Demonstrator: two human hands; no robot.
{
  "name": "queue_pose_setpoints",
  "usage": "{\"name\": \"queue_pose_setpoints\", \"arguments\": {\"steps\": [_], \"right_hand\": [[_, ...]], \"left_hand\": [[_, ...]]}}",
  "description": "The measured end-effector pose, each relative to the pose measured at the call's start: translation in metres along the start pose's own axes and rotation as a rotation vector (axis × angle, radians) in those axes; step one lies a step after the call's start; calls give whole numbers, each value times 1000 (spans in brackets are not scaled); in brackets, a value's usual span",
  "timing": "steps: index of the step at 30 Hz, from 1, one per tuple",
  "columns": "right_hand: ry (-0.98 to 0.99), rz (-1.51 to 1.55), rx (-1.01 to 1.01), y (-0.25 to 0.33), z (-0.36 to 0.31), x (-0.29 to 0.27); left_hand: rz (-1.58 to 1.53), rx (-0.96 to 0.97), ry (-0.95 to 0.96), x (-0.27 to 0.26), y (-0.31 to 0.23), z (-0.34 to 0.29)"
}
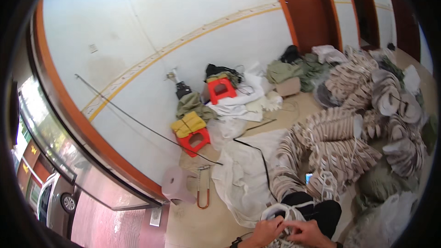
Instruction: The recorder is sitting on the floor of a warehouse or storage area, picking up newly manufactured shoe uppers from a large stack and threading laces into them.
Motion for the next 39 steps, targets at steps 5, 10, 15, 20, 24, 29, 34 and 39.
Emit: {"name": "queue_pose_setpoints", "arguments": {"steps": [5, 10, 15, 20, 24, 29, 34, 39], "right_hand": [[94, 33, -176, 13, 3, 5], [76, 73, -717, 60, -6, 0], [-26, -341, -277, 3, -11, -29], [-171, -393, -130, -8, 19, -37], [-136, -531, -190, -14, 34, -15], [-128, -526, -227, -29, 31, -13], [-86, -428, -126, -35, 25, -19], [85, 136, 146, -15, 0, -27]], "left_hand": [[-9, -123, -46, 9, 27, -9], [5, -117, -95, -4, 19, 8], [23, 11, -225, -18, -8, 30], [63, 40, -245, 3, 2, 35], [44, 36, -238, 25, 15, 27], [76, 8, -210, 25, 19, 28], [78, 6, -192, 32, 18, 29], [98, -186, 171, 54, 45, 25]]}}
Point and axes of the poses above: each hand's wrist, its own z-axis towards the middle knuckle, its own x-axis out of the palm, y = z × x, the point moved 5 cm from there along z, towards the middle knuckle, and after that the axes turned 4 degrees about -x, right-handed, at the moved point
